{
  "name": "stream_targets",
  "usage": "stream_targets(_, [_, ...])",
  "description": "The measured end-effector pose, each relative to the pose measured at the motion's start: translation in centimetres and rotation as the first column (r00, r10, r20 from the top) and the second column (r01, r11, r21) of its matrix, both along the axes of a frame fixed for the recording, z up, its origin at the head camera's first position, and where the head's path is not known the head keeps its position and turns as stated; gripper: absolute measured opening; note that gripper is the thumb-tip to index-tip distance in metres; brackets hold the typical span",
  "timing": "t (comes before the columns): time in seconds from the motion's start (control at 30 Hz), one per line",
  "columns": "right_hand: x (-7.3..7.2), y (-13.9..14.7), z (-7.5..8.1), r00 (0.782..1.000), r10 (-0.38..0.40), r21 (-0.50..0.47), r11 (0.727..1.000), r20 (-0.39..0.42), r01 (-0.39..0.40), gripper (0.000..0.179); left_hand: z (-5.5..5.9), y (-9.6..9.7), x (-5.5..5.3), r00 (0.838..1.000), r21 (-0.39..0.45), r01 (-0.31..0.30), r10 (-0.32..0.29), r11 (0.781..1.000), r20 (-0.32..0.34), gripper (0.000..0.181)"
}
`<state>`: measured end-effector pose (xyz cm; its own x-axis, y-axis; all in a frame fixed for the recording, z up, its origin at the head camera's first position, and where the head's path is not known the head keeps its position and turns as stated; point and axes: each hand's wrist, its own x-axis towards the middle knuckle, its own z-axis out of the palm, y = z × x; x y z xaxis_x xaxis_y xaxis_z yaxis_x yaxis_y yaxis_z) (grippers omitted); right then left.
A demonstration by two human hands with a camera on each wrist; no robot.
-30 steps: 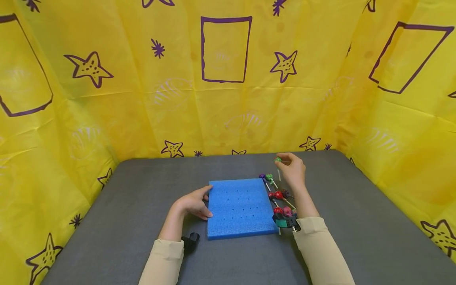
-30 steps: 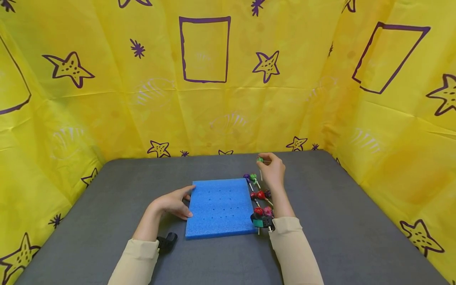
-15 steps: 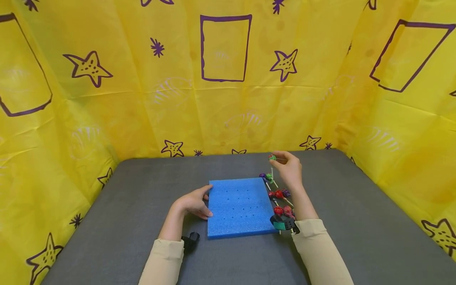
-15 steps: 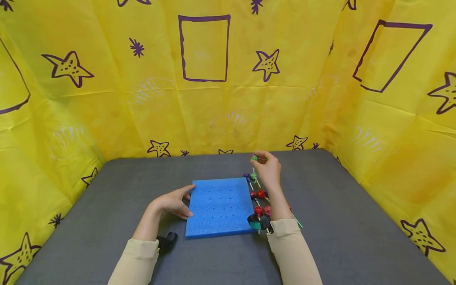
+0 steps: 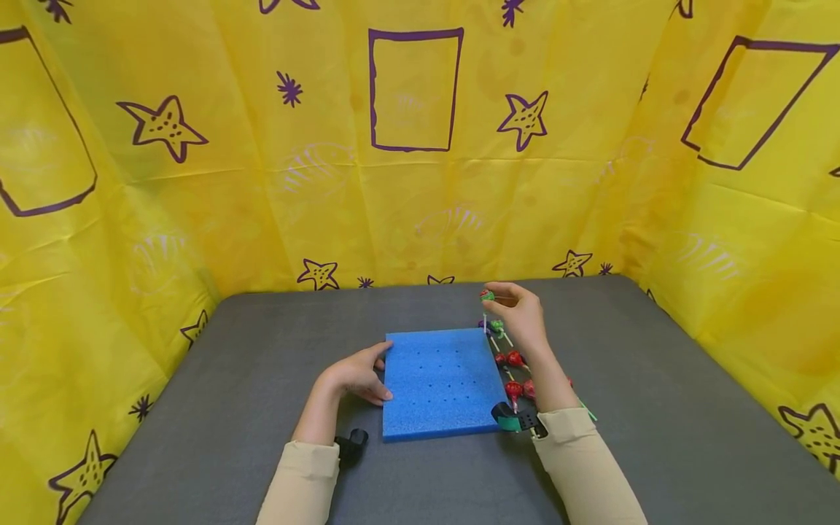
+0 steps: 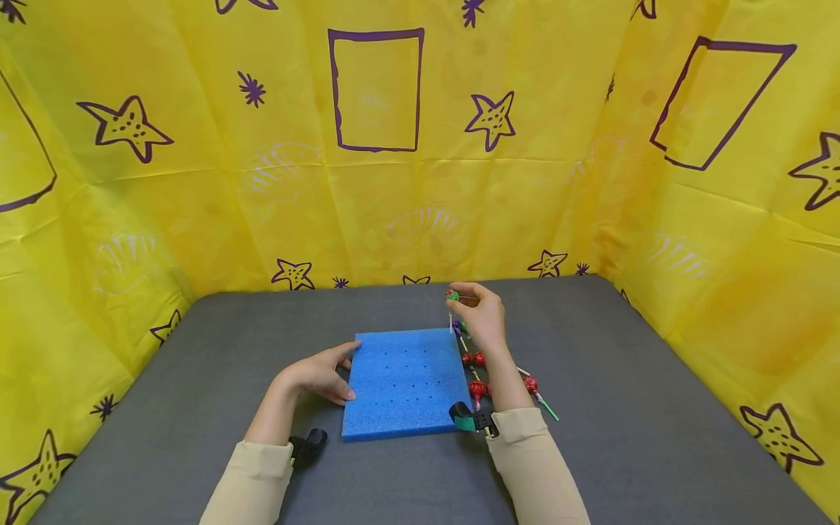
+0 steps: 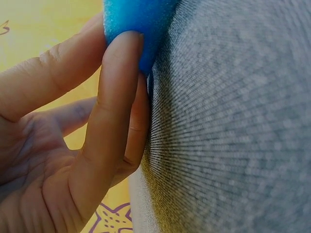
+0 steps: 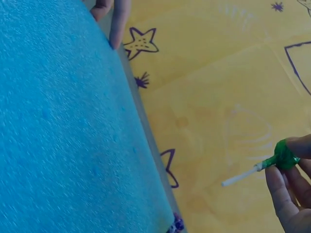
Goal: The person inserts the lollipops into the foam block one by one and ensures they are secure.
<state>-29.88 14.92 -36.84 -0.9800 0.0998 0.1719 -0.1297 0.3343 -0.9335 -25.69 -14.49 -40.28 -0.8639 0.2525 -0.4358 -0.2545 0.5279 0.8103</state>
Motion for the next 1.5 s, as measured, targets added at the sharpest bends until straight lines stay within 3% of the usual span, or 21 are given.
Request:
stream_targets(0.37, [0.4,-2.0,-1.2,0.996,0.082,-0.019,0.996,-0.040,-0.083,0.032,-0.2,0.1,0.1,1.000,0.031,-0.001,0.001,1.000,-0.021,0.102])
stream_targets(0.63, [0.8,-4.0,-1.7,0.987,0.153,-0.007,0.988,-0.045,-0.154,0.031,0.3,0.1,-0.2,1.000,0.022,0.003,-0.003,1.000,0.004,0.102])
stream_targets(1.17, [0.8,-6.9,-3.4,0.971,0.220,-0.021,0.975,-0.090,-0.223,0.030,0.7,0.0,-0.8,0.998,-0.021,-0.008,0.009,1.000,0.068,0.099])
stream_targets(1.5, [0.9,-7.5,-4.2,0.969,0.227,-0.044,0.972,-0.096,-0.232,0.031,0.7,0.4,-0.9,0.998,-0.023,-0.008,0.010,1.000,0.058,0.098])
